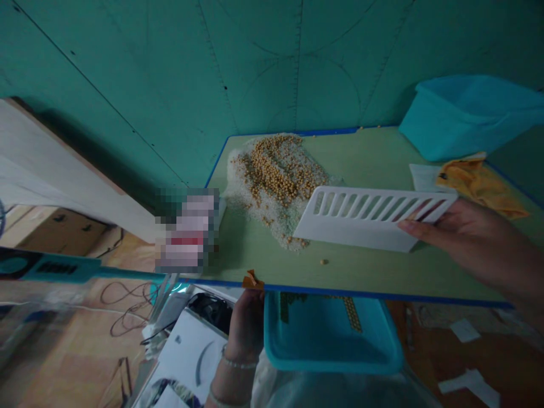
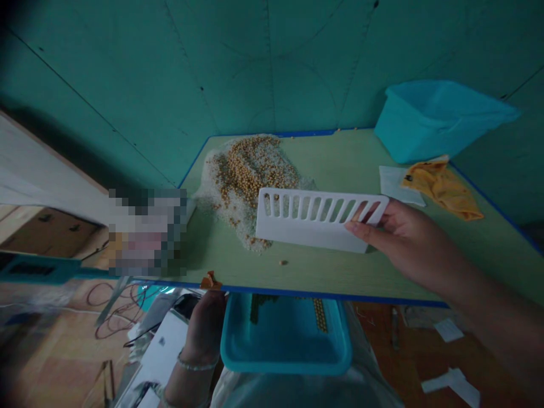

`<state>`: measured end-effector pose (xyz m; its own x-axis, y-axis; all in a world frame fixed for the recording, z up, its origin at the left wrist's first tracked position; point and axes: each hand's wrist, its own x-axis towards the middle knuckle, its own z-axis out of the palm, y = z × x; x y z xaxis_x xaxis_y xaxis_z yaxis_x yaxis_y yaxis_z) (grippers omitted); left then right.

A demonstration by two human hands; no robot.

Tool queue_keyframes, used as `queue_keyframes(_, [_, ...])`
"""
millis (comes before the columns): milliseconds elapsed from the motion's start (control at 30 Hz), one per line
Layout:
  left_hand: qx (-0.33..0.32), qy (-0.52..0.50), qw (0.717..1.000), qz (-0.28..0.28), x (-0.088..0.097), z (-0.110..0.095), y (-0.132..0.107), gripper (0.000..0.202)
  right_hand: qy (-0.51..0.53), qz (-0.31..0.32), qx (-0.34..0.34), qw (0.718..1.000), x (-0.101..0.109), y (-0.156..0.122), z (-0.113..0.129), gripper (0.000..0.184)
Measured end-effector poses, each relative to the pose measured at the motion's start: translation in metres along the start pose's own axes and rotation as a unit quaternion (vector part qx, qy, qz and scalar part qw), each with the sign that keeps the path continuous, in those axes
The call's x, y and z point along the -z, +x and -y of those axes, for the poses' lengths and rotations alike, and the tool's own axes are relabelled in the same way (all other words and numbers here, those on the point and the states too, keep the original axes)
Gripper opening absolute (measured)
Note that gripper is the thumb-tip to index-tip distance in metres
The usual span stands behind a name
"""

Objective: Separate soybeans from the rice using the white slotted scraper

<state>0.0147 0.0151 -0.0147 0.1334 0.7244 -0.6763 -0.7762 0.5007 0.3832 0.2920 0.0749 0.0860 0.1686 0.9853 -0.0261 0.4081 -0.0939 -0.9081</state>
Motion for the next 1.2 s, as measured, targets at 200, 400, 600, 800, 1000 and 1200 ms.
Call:
queue_keyframes(200, [-0.009, -0.003, 1.0, -0.012, 0.001, 0.001, 0.0, 0.014, 0.003, -0.021, -0.028, 0.999, 0.002, -0.005, -0.002, 0.029])
queue_keyframes(400, [-0.016, 0.014, 0.999, 0.026, 0.001, 0.001, 0.0, 0.018, 0.007, -0.015, -0.053, 0.998, 0.0, -0.006, -0.005, 0.032])
queue_keyframes(600, [-0.017, 0.026, 0.998, 0.063, 0.005, 0.003, 0.001, 0.014, 0.0, -0.029, -0.095, 0.995, 0.001, -0.009, -0.004, 0.032])
queue_keyframes(800, [-0.02, 0.024, 0.996, 0.084, 0.014, 0.003, 0.005, 0.019, 0.007, -0.036, -0.106, 0.994, 0.005, -0.008, -0.009, 0.034])
queue_keyframes(1000, [-0.048, 0.051, 0.995, 0.071, 0.01, 0.003, 0.003, 0.02, 0.001, -0.05, -0.111, 0.993, 0.011, -0.007, -0.009, 0.032])
queue_keyframes(1200, [-0.047, 0.063, 0.995, 0.058, 0.006, 0.001, 0.001, 0.018, -0.015, -0.046, -0.123, 0.991, 0.03, -0.008, -0.029, 0.036])
